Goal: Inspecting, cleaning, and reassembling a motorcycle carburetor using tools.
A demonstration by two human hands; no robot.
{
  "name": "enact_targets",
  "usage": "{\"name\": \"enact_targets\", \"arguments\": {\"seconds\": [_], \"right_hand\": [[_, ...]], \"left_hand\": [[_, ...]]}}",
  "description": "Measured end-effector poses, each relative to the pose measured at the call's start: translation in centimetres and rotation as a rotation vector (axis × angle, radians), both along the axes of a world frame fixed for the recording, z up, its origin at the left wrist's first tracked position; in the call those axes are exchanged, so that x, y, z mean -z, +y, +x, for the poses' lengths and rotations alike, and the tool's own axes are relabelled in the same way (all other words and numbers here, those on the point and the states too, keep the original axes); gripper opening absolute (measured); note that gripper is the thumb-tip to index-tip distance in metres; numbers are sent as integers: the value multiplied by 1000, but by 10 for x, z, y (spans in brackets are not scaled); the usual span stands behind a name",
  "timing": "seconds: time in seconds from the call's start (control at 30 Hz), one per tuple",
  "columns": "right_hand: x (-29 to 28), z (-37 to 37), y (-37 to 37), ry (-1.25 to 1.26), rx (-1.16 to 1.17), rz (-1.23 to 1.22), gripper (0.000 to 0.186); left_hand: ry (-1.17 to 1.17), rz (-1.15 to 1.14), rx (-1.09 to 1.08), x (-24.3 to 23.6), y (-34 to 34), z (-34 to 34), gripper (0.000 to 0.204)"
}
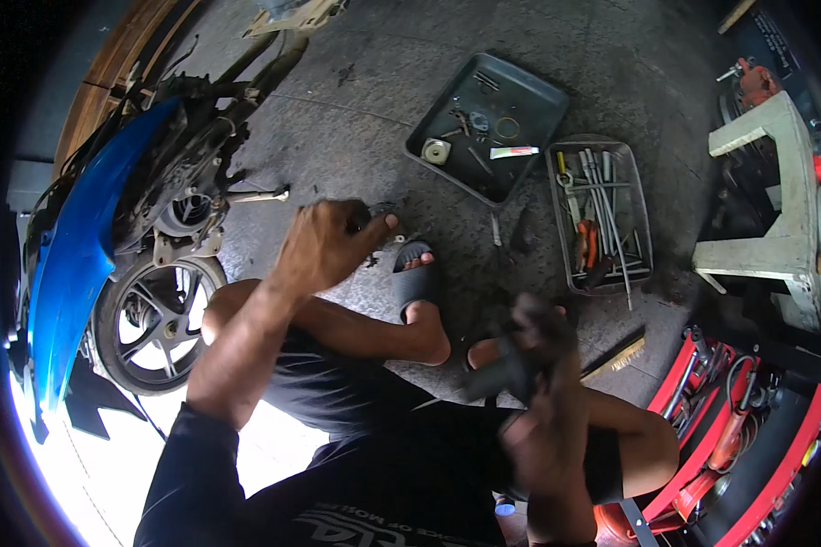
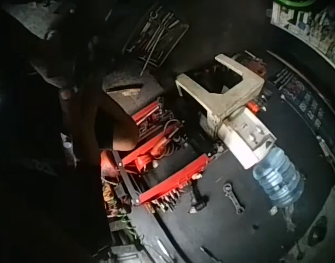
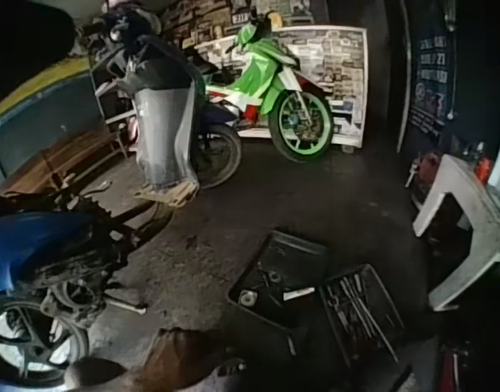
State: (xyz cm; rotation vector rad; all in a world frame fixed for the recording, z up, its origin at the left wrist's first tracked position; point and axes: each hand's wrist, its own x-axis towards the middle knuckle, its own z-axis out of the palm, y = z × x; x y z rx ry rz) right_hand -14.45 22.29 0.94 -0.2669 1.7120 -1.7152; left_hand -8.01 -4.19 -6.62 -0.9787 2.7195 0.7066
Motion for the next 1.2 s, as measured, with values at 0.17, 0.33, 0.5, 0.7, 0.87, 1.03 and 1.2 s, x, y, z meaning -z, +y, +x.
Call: {"name": "enact_targets", "arguments": {"seconds": [0.17,0.33,0.5,0.7,0.87,1.03,1.2], "right_hand": [[-17,6,13,89,-14,-232,51],[-16,8,36,121,115,-252,64],[-22,11,69,171,258,-238,78],[16,2,84,67,197,-375,107],[74,-43,42,-83,359,-820,88],[122,-62,-13,-133,519,-921,68],[108,-50,-12,41,531,-793,67]], "left_hand": [[-393,-71,-45,97,-45,-27,68],[-757,7,14,207,-77,-17,78],[-748,90,334,248,-93,-35,67],[-338,437,-94,253,-126,4,52],[54,1437,-495,151,-34,-53,28],[330,1804,-547,92,78,-71,38],[432,1930,-682,58,127,-59,50]]}}
